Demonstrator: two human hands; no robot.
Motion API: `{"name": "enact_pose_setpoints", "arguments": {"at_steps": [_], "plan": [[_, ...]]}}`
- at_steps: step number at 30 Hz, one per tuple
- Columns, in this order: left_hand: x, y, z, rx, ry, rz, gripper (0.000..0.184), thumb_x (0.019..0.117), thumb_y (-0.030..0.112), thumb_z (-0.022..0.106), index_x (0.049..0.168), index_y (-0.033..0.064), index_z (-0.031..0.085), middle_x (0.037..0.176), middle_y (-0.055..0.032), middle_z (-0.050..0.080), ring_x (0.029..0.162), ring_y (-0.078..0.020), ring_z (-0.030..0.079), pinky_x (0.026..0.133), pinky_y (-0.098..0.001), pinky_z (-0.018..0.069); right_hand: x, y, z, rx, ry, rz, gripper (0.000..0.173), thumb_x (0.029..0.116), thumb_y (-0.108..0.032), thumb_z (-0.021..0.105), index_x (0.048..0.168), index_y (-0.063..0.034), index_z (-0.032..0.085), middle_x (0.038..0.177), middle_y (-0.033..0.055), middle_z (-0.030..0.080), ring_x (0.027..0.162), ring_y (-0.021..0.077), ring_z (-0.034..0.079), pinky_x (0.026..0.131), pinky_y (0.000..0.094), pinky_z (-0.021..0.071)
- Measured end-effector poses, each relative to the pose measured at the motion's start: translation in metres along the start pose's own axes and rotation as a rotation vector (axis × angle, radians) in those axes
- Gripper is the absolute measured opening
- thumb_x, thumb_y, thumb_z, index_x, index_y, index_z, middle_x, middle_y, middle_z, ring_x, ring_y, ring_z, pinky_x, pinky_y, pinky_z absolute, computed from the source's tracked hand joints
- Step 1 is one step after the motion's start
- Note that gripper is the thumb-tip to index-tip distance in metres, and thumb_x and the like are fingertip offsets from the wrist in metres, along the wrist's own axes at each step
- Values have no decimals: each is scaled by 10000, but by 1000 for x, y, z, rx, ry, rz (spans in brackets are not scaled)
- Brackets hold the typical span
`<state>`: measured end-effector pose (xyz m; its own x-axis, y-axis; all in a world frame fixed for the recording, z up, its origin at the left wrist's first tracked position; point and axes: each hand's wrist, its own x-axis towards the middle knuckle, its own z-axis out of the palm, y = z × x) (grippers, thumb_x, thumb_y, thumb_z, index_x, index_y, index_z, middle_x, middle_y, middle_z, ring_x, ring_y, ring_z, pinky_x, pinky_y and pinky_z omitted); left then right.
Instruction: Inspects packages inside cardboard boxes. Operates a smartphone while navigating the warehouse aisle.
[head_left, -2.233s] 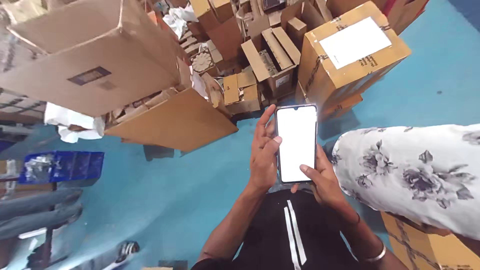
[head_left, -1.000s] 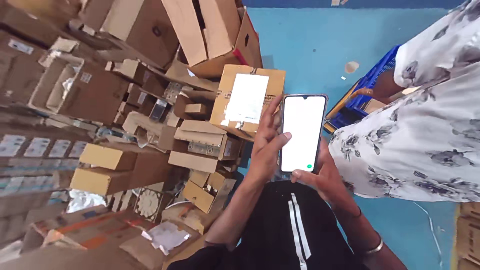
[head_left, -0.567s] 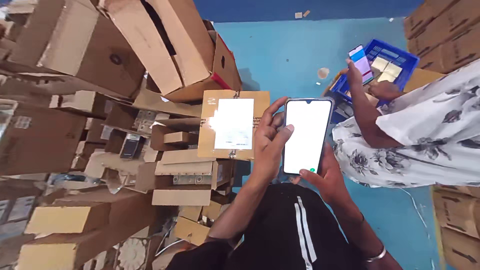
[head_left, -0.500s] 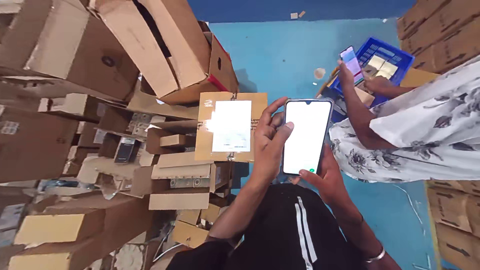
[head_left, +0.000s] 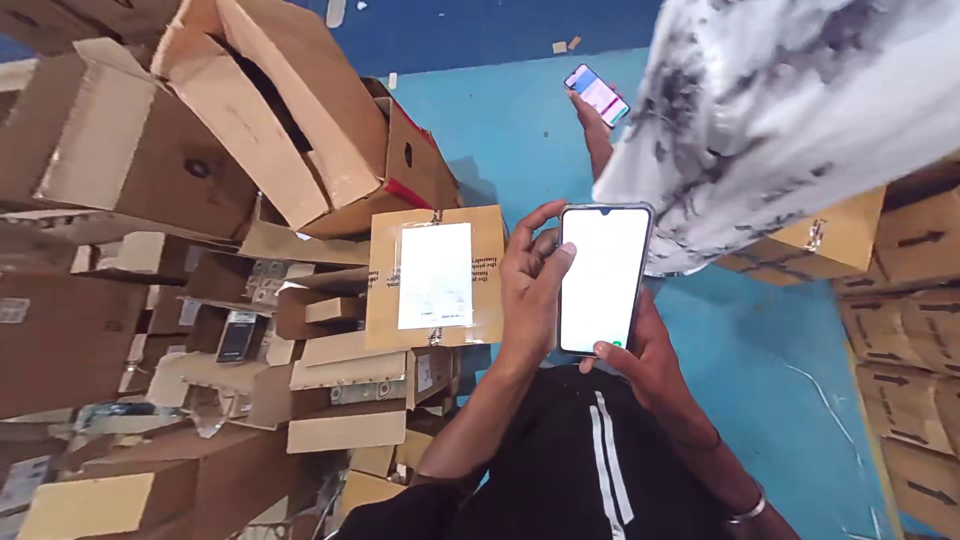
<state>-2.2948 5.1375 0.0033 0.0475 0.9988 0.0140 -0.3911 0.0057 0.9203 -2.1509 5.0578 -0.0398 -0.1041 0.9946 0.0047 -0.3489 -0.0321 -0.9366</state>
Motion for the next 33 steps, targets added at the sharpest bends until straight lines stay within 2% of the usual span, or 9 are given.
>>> {"name": "enact_pose_setpoints", "arguments": {"at_steps": [5, 8, 13, 16, 19, 22, 25, 31, 33], "plan": [[3, -22, 56, 37, -12, 8, 469, 997, 92, 369, 1446, 83, 502, 1134, -83, 695, 972, -141, 681, 876, -337, 573, -2, -22, -64, 56, -32, 21, 849, 901, -180, 719, 1521, -22, 160, 1292, 19, 597, 953, 140, 714, 671, 308, 656], [8, -40, 92, 76, -19, -9, 480, 994, 88, 374, 1460, 93, 489, 1211, -84, 685, 1010, -137, 679, 883, -329, 572, -2, -34, -107, 136, -60, 60, 806, 912, -140, 693, 1525, -55, 177, 1283, 43, 612, 964, 183, 721, 633, 329, 657], [20, -65, 154, 144, -63, -49, 509, 981, 59, 379, 1479, 99, 474, 1186, -62, 690, 995, -121, 674, 873, -313, 568, -5, -55, -169, 170, -57, 46, 762, 939, -149, 654, 1524, -35, 180, 1270, 79, 615, 982, 216, 719, 628, 349, 659], [33, -79, 186, 141, -126, -72, 518, 977, 38, 396, 1486, 99, 467, 1209, -74, 686, 1021, -136, 676, 888, -327, 570, -6, -65, -199, 188, -13, 28, 728, 958, -115, 611, 1535, -36, 175, 1274, 92, 612, 1000, 227, 713, 642, 359, 658], [50, -91, 215, 139, -226, -103, 536, 978, 27, 405, 1506, 112, 439, 1227, -70, 675, 1048, -138, 670, 913, -334, 567, -2, -74, -224, 247, 60, 17, 608, 997, -99, 518, 1525, -55, 219, 1264, 103, 621, 975, 239, 720, 624, 365, 654], [72, -102, 241, 123, -303, -121, 559, 963, -7, 429, 1513, 93, 427, 1212, -83, 683, 1032, -145, 681, 899, -334, 577, 9, -82, -248, 299, 145, 5, 509, 1044, -157, 421, 1517, -68, 256, 1263, 114, 628, 945, 243, 726, 572, 360, 643], [98, -116, 264, 93, -361, -162, 617, 926, -47, 472, 1522, 101, 410, 1219, -102, 682, 1016, -163, 690, 869, -340, 591, 24, -89, -269, 258, 219, -27, 454, 1040, -109, 391, 1485, -67, 312, 1235, 98, 640, 930, 223, 726, 578, 350, 641], [172, -146, 297, 71, -508, -178, 804, 833, -141, 575, 1559, 109, 338, 1348, -116, 626, 1059, -191, 694, 854, -335, 611, 80, -102, -313, 195, 309, -85, 444, 1027, -118, 446, 1453, -77, 328, 1211, 61, 649, 944, 189, 724, 599, 333, 645], [199, -153, 307, 75, -517, -175, 832, 824, -172, 590, 1562, 113, 335, 1342, -118, 626, 1046, -196, 697, 838, -334, 616, 103, -108, -324, 188, 335, -80, 460, 1023, -133, 465, 1456, -66, 322, 1217, 64, 644, 962, 194, 722, 606, 342, 648]]}}
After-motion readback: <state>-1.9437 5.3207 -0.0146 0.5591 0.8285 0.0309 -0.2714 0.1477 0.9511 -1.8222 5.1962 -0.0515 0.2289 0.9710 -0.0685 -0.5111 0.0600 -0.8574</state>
